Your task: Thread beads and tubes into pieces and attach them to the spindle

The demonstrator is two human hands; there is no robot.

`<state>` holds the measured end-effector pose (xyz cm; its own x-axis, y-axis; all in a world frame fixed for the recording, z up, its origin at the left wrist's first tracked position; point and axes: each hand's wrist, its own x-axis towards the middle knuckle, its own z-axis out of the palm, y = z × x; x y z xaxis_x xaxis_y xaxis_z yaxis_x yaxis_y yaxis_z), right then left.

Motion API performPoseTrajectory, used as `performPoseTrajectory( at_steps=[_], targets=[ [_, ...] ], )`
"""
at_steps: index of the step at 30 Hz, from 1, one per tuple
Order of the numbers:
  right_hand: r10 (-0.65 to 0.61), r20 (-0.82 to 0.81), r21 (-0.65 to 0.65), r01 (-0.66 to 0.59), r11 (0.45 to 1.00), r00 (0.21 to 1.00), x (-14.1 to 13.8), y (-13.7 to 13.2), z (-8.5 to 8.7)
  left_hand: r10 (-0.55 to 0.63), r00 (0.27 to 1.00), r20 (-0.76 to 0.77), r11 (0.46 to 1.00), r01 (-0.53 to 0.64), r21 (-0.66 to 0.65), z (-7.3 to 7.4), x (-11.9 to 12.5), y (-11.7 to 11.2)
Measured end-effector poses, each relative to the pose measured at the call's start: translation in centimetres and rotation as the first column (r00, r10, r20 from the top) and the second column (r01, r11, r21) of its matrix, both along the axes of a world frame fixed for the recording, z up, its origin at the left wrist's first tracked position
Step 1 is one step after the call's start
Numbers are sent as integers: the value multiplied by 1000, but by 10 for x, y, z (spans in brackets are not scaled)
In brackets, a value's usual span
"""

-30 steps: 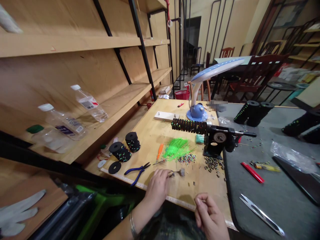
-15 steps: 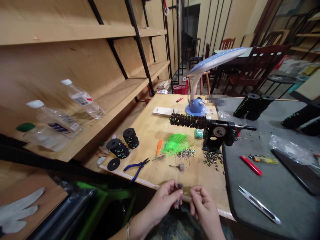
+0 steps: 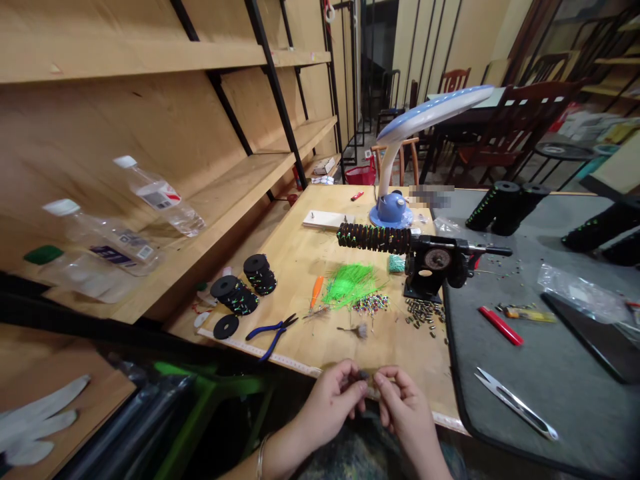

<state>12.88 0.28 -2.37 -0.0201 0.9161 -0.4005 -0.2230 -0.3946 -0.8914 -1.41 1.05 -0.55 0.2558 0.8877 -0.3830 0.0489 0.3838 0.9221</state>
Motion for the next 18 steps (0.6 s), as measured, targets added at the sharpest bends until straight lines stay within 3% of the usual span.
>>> performPoseTrajectory(
  at_steps=[18],
  targets=[
    [-9,32,32,8,999,999,-5,-1,0,45,999,30,999,-44,-22,4,10,-1]
  ],
)
